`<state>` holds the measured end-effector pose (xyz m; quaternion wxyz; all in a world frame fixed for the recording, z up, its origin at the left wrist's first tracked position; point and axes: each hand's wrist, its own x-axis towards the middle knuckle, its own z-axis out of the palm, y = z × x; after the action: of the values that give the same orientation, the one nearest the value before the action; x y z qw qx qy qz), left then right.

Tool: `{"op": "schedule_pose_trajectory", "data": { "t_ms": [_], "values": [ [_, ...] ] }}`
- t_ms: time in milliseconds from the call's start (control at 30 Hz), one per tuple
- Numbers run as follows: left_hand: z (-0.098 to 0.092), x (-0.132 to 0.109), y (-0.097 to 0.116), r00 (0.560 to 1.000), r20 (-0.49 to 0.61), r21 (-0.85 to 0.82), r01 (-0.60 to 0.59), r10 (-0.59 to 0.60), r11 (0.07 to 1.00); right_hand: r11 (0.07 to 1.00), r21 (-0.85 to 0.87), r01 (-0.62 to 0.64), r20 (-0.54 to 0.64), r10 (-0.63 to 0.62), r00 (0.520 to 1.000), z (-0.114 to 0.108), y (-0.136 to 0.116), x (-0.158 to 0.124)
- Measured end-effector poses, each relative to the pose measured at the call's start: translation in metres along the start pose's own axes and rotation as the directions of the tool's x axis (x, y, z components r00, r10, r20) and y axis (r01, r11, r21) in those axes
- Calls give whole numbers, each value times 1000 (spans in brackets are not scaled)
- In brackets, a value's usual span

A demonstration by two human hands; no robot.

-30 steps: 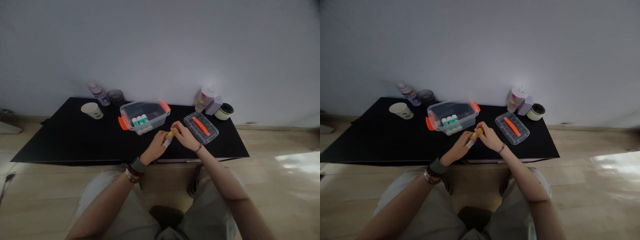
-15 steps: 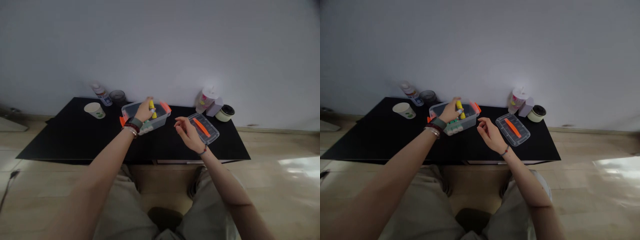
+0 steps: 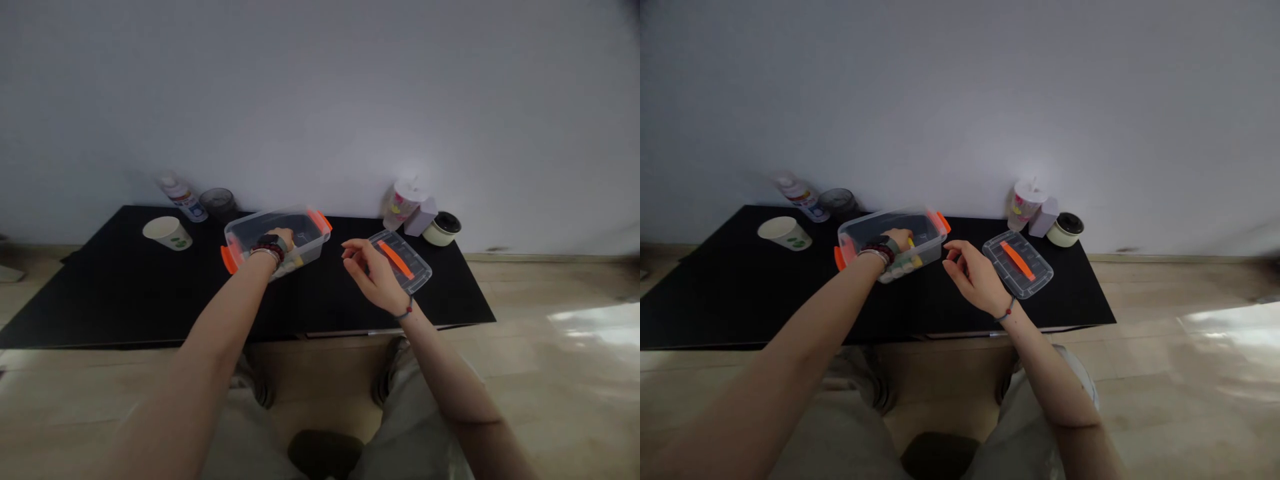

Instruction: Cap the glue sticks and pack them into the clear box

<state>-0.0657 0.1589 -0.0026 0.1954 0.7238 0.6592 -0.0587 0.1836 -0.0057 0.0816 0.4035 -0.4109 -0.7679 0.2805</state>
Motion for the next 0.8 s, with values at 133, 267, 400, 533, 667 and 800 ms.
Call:
{"op": "schedule_pose_trajectory", "data": {
  "t_ms": [133, 267, 400, 533, 667, 800],
  "values": [
    [-4, -8, 0, 999, 33, 55, 41, -42, 998, 1000, -13, 21, 9, -21, 1000, 0, 0, 1],
    [-14, -12, 5, 1000, 3, 40, 24, -24, 999, 998, -43, 45, 14, -45, 999, -1, 0, 0],
    [-27, -34, 9, 995, -52, -25, -85, 84, 996, 994, -88, 66, 29, -64, 998, -6, 1, -1],
    [-24, -86, 5, 976, -55, -25, -212, 210, 977, 990, -128, 54, 21, -52, 998, -12, 3, -1],
    [-8, -128, -2, 979, -132, 204, -127, 155, 971, 979, -200, 48, -4, -50, 999, -17, 6, -3],
    [5, -138, -8, 971, -207, 278, -62, 123, 958, 967, -255, 23, -19, -29, 999, -21, 9, -4]
  ]
}}
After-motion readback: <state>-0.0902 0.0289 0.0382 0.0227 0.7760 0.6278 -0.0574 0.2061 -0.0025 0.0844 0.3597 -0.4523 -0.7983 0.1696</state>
